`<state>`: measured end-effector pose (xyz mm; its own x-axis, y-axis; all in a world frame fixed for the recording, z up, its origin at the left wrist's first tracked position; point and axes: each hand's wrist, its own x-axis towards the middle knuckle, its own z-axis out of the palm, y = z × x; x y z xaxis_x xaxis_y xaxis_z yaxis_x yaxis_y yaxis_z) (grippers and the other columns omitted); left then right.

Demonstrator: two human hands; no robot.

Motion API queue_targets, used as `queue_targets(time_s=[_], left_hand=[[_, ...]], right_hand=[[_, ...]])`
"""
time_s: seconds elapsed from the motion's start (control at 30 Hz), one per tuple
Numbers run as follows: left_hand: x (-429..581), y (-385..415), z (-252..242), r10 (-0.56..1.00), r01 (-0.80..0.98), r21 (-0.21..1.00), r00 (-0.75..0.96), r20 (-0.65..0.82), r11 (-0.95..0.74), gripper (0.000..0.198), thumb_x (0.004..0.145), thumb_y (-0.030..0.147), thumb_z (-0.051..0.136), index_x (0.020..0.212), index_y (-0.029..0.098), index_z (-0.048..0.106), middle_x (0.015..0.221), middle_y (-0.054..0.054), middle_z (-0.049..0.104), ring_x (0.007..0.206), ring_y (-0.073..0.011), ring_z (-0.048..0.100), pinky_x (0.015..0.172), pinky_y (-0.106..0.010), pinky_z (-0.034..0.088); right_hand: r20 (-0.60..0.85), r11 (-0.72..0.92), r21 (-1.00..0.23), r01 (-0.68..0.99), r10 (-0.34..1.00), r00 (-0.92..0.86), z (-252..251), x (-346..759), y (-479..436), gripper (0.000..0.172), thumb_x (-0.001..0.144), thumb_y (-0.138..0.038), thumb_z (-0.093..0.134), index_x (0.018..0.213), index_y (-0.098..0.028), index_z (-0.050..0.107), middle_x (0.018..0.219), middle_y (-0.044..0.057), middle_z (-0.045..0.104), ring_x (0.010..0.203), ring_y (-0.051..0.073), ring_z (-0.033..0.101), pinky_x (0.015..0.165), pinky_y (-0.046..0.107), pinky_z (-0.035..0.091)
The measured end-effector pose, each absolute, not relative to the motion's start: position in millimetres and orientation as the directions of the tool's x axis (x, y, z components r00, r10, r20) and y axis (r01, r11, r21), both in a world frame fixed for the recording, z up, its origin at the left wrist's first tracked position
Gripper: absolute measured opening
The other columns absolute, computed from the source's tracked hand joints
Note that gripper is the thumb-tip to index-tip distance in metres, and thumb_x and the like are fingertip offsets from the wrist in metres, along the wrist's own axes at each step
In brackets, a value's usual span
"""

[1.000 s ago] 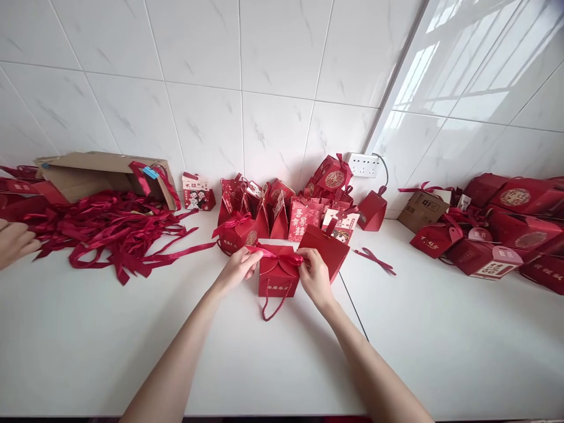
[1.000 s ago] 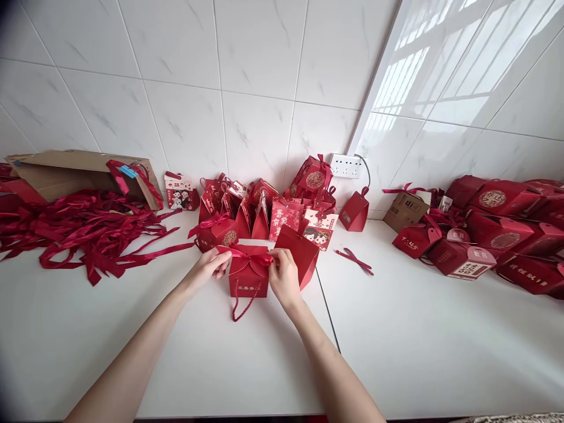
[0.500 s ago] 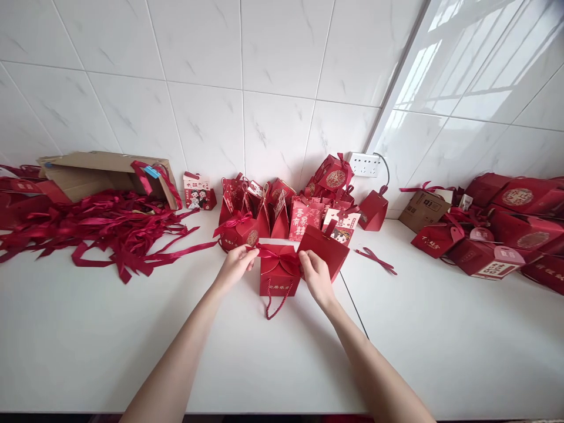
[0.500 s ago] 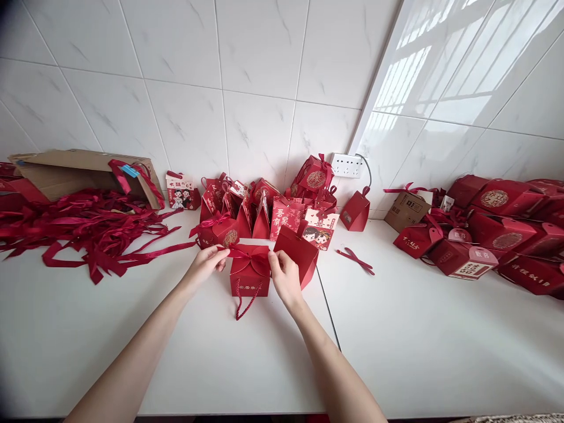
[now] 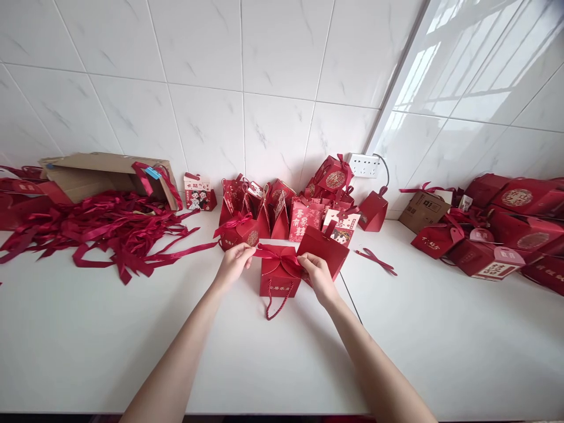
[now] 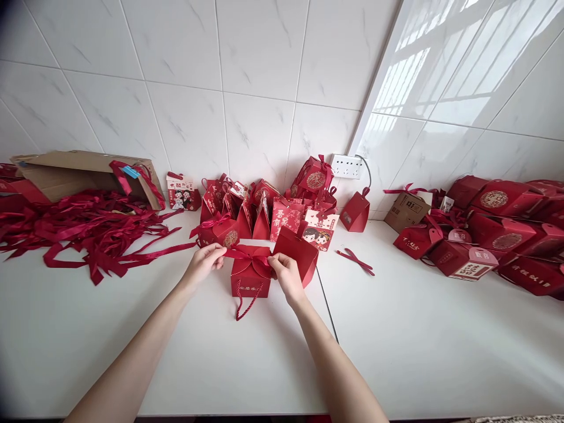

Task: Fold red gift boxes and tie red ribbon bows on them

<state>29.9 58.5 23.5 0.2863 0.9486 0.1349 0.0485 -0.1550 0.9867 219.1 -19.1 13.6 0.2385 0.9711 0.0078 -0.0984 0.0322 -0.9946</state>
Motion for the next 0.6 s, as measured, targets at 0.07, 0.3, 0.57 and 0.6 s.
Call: queue_targets(time_s=[0.07, 0.3, 0.57, 0.6], left_hand=[[29.2, 59.4, 22.3, 0.951, 0.023, 0.986, 0.269, 0.153, -0.165, 0.025, 0.071, 0.037, 0.058, 0.056, 0.019, 0.049, 0.048, 0.005, 0.042, 0.050, -0.0111, 0.041, 0.053, -0.025, 0.033], [19.2, 64.1, 26.3, 0.959, -0.185, 0.963, 0.167, 0.228, -0.196, 0.025, 0.069, 0.032, 0.059, 0.052, 0.020, 0.045, 0.048, 0.005, 0.038, 0.050, -0.0109, 0.039, 0.056, -0.026, 0.037], [9.1, 65.0, 40.1, 0.972, -0.418, 0.879, -0.040, 0.234, -0.229, 0.020, 0.060, 0.024, 0.064, 0.052, 0.019, 0.046, 0.048, 0.005, 0.037, 0.049, -0.0090, 0.037, 0.050, -0.023, 0.035], [7.0, 65.8, 42.8, 0.972, -0.449, 0.862, -0.081, 0.221, -0.234, 0.020, 0.059, 0.024, 0.063, 0.053, 0.019, 0.044, 0.049, 0.005, 0.036, 0.048, -0.0090, 0.037, 0.050, -0.023, 0.035]], right_hand=[[0.015, 0.052, -0.989, -0.140, 0.967, 0.253, 14.7, 218.4, -19.2, 0.034, 0.069, -0.040, 0.059, 0.057, -0.020, 0.035, 0.056, -0.006, 0.034, 0.052, 0.009, 0.030, 0.052, 0.023, 0.026], [0.145, 0.275, -0.918, -0.285, 0.904, 0.403, 20.5, 223.0, -21.2, 0.036, 0.071, -0.032, 0.056, 0.052, -0.021, 0.027, 0.047, -0.007, 0.025, 0.046, 0.008, 0.022, 0.049, 0.026, 0.029], [0.221, 0.509, -0.748, -0.427, 0.797, 0.562, 35.2, 228.5, -30.7, 0.034, 0.073, -0.025, 0.058, 0.053, -0.020, 0.031, 0.047, -0.008, 0.025, 0.043, 0.007, 0.025, 0.046, 0.023, 0.029], [0.216, 0.536, -0.721, -0.440, 0.776, 0.593, 37.8, 230.1, -31.3, 0.032, 0.071, -0.025, 0.057, 0.053, -0.020, 0.031, 0.048, -0.008, 0.025, 0.042, 0.006, 0.026, 0.046, 0.023, 0.029]])
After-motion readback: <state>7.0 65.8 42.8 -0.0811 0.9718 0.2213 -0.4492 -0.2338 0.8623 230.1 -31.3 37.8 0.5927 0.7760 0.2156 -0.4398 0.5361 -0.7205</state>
